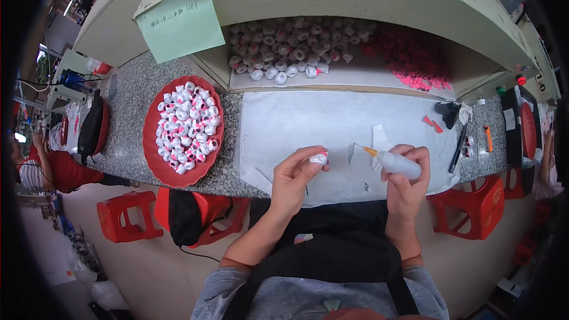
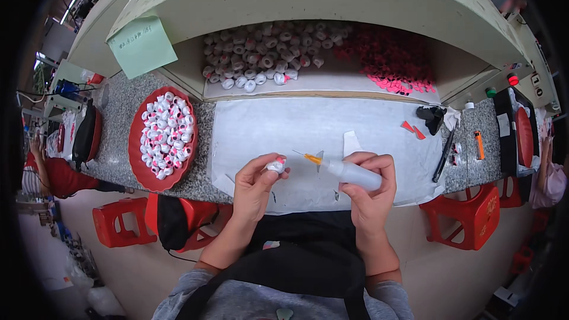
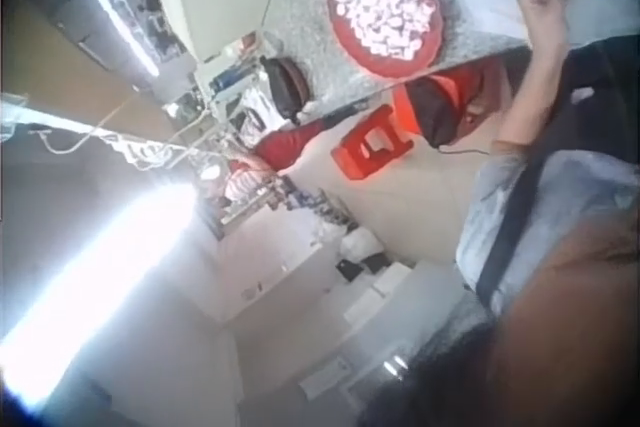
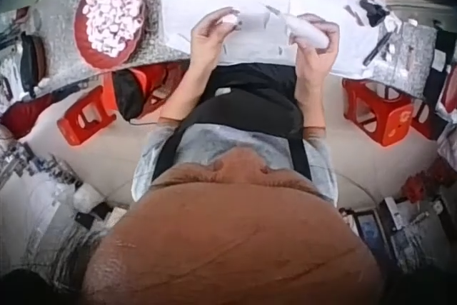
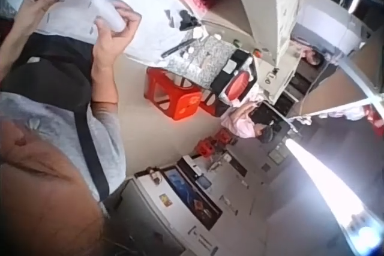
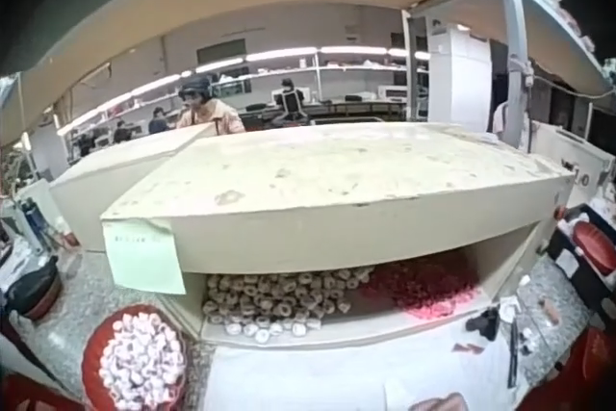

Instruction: Assembling small plastic toy components by applying glue from a bottle and joining pieces at a factory workbench.

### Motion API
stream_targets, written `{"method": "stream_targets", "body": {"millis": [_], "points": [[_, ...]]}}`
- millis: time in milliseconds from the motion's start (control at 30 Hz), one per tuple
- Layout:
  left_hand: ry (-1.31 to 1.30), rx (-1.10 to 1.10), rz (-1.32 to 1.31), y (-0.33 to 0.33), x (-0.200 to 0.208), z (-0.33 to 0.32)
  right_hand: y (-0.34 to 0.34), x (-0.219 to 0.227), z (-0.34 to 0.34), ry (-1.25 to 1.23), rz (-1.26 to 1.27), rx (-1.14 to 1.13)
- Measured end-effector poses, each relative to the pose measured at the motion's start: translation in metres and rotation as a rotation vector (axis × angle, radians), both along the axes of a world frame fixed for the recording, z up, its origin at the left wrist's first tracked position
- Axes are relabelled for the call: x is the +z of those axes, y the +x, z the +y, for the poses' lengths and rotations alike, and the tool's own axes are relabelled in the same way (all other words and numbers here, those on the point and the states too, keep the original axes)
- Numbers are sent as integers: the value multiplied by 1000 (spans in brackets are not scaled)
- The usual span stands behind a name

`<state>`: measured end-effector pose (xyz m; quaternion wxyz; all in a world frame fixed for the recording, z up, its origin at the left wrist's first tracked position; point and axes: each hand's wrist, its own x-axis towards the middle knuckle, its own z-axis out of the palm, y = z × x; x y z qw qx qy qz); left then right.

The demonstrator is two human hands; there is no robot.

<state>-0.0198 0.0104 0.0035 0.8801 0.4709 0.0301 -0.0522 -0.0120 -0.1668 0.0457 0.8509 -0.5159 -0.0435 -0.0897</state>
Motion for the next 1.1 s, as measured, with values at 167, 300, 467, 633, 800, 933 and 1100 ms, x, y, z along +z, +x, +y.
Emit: {"method": "stream_targets", "body": {"millis": [167, 300, 467, 633, 800, 933, 1100], "points": [[-29, 65, -63, -3, 2, -3, 1, 6, 14, 46, -67, -138], [-11, 25, -79, -7, 2, -3, -9, -2, 21, -277, -294, -202], [-11, -28, -71, -9, 8, -7, -15, -5, 19, -399, -494, -125], [-26, -53, -54, -10, 8, -10, -18, -6, 16, -427, -497, -80], [-28, -62, -56, -11, 7, -10, -19, -5, 16, -452, -496, -70], [-34, -54, -50, -13, 5, -12, -21, -7, 14, -452, -496, -57], [-33, -65, -55, -12, 5, -12, -22, -5, 15, -434, -489, -50]]}}
